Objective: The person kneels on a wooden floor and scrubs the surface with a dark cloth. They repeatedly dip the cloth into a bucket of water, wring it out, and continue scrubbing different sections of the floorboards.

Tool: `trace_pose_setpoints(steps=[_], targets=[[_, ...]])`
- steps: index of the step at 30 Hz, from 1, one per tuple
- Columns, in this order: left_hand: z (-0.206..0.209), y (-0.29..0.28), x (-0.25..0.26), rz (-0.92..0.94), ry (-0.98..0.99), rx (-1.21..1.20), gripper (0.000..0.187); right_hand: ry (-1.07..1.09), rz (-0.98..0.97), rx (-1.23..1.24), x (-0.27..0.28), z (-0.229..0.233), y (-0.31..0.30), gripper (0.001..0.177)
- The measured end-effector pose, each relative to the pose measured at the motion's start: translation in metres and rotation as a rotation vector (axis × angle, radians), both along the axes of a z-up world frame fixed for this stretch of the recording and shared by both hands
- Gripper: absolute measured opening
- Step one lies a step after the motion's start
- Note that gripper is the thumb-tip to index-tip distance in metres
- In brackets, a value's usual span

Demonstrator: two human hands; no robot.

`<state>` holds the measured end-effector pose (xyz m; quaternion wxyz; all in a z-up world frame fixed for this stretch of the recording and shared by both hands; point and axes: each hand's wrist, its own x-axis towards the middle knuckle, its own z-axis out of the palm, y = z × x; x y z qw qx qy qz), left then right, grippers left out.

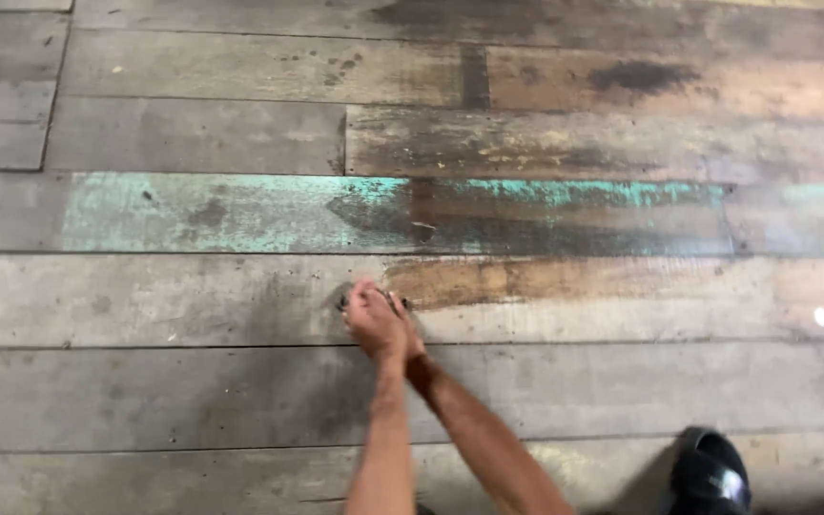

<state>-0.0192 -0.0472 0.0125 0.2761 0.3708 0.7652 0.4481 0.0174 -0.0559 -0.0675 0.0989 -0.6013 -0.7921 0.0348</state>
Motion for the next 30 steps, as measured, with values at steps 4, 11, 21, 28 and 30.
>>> trace_pose_setpoints(steps=[4,11,21,28,30], targets=[[-0.049,-0.028,0.053,-0.191,0.040,0.187,0.025,-0.046,-0.059,0.044,0.080,-0.017,-0.036,0.056],[-0.033,-0.066,0.153,-0.665,0.073,0.345,0.023,-0.119,-0.267,0.107,0.245,-0.040,-0.118,0.070],[-0.039,-0.111,0.254,-1.163,0.318,0.270,0.026,-0.194,-0.728,0.028,0.538,0.013,-0.223,0.094],[-0.011,-0.110,0.294,-1.238,0.345,0.136,0.026,-0.125,-0.943,0.045,0.717,0.031,-0.262,0.067],[-0.008,-0.110,0.279,-1.191,0.396,0.125,0.026,-0.039,-1.020,0.186,0.723,0.023,-0.254,0.067]])
